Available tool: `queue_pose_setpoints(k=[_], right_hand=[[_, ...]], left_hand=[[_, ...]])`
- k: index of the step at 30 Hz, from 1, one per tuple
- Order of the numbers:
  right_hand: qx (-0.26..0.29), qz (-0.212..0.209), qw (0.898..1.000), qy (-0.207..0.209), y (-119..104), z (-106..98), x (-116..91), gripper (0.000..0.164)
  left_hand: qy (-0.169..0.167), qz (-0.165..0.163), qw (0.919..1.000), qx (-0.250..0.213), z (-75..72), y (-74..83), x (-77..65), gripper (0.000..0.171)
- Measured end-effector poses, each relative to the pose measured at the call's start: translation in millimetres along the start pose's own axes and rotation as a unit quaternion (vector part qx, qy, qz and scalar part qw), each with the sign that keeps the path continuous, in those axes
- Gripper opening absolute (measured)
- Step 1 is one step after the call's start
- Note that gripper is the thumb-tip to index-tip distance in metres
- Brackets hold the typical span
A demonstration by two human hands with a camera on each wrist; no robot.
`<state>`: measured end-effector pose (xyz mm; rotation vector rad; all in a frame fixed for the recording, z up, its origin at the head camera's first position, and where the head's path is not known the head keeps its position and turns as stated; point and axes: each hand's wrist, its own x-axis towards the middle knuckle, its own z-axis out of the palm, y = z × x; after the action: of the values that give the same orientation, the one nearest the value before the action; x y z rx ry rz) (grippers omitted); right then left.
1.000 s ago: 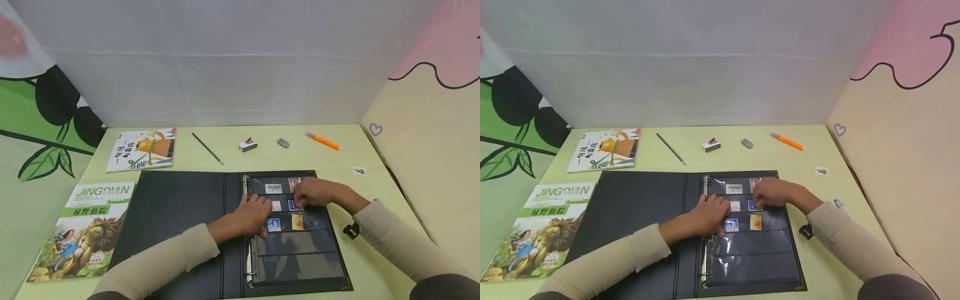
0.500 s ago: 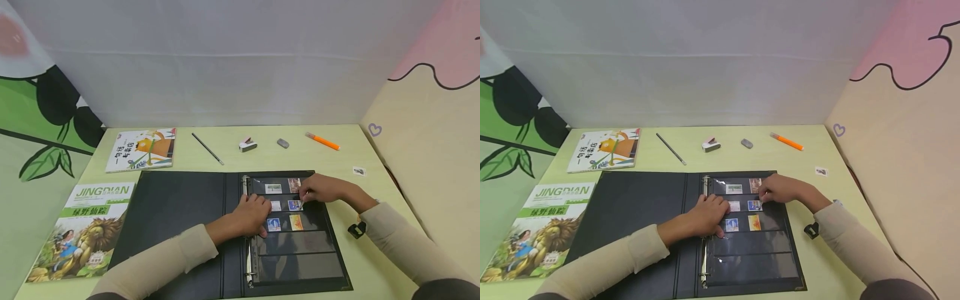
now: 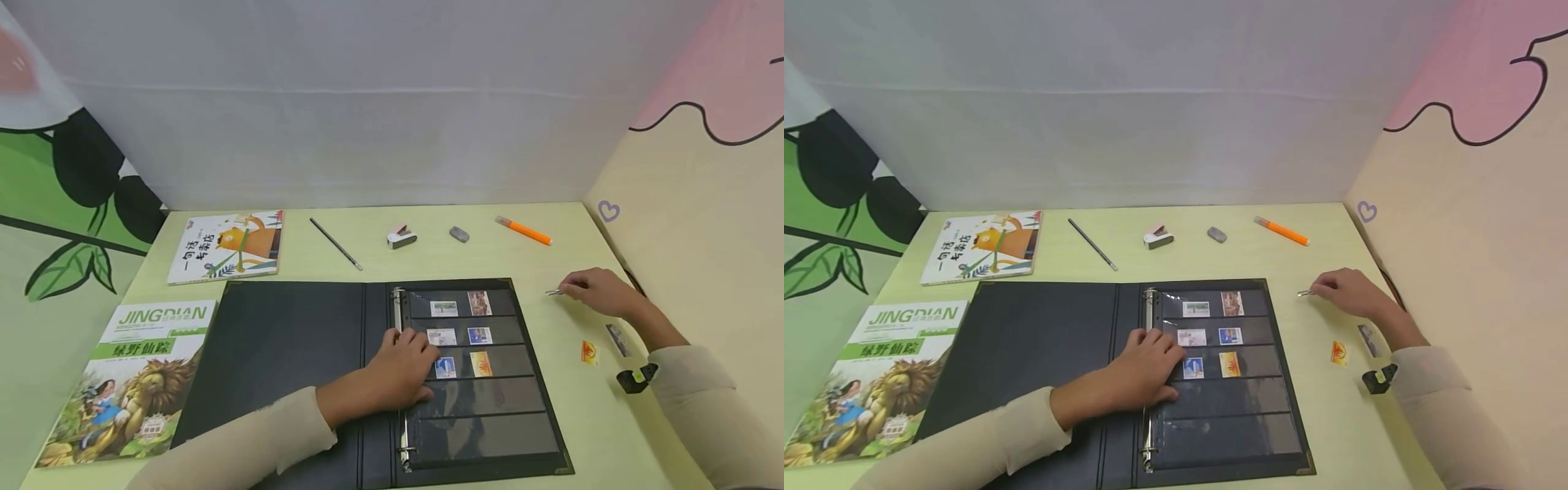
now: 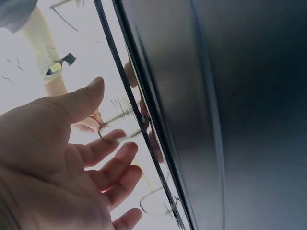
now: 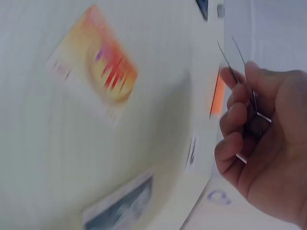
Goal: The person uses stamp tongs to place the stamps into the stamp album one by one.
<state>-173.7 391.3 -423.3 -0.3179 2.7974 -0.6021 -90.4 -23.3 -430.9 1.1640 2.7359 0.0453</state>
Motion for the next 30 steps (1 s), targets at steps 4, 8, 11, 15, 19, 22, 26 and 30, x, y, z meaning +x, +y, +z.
queue_pose_setpoints(k=[4, 8, 11, 15, 19, 22, 26, 30], right_hand=[[-0.001, 0.066, 0.998, 0.021, 22, -1, -10, 0.038], [-0.006, 0.121, 0.992, 0.036, 34, 1, -14, 0.048], [-0.015, 0.150, 0.987, 0.048, 39, 2, -15, 0.051], [-0.011, 0.184, 0.981, 0.058, 43, 2, -13, 0.050], [0.013, 0.228, 0.970, 0.083, 47, 6, -8, 0.052], [0.026, 0.245, 0.963, 0.107, 49, 8, -4, 0.053], [0.040, 0.254, 0.958, 0.131, 52, 10, -3, 0.052], [0.058, 0.261, 0.954, 0.139, 50, 7, -4, 0.053]], left_hand=[[-0.025, 0.007, 0.9996, 0.014, 0.7, 8.9, -9.7, 0.060], [-0.040, -0.010, 0.9990, 0.016, 2.5, 17.4, -13.2, 0.064], [-0.045, -0.025, 0.9984, 0.026, 3.3, 22.4, -13.8, 0.067], [-0.042, -0.036, 0.9977, 0.039, 5.2, 25.4, -13.5, 0.067], [-0.036, -0.040, 0.9977, 0.042, 8.7, 25.7, -12.0, 0.064], [-0.041, -0.044, 0.9975, 0.037, 10.0, 26.3, -9.7, 0.064], [-0.050, -0.042, 0.9971, 0.038, 9.2, 28.2, -6.2, 0.065], [-0.060, -0.042, 0.9962, 0.048, 8.1, 29.8, -3.8, 0.064]])
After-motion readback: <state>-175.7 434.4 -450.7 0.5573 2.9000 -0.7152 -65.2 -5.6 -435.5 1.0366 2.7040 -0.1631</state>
